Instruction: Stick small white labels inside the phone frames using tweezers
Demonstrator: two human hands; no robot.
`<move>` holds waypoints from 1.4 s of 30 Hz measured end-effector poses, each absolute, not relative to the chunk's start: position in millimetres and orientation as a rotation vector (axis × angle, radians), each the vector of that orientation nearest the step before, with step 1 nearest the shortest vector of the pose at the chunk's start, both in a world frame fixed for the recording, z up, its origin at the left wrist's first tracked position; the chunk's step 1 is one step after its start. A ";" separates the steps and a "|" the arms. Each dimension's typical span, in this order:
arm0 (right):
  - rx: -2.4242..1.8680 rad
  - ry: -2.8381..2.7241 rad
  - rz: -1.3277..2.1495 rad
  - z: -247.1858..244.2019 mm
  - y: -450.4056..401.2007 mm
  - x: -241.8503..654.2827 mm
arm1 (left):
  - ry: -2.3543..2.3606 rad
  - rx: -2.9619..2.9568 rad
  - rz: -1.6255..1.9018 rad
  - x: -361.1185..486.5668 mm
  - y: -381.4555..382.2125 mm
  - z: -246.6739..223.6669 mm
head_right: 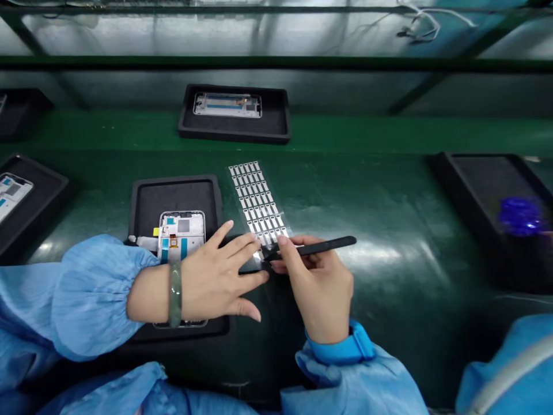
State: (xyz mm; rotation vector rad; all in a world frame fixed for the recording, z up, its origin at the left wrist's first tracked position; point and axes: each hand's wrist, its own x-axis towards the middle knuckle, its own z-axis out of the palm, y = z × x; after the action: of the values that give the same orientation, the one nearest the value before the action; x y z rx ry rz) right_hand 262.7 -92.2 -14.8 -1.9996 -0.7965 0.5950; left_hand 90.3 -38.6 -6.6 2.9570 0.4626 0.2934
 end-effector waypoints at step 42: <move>-1.464 -1.390 0.452 35.2 -74.3 191.6 | 0.972 1.865 0.509 22.7 -21.4 39.7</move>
State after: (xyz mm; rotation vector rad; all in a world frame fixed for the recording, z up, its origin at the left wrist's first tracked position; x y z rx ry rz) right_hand 191.6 -74.3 35.2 -1.4643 -1.3896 0.4516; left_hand 22.7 -21.4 39.7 1.8651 0.9717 0.5091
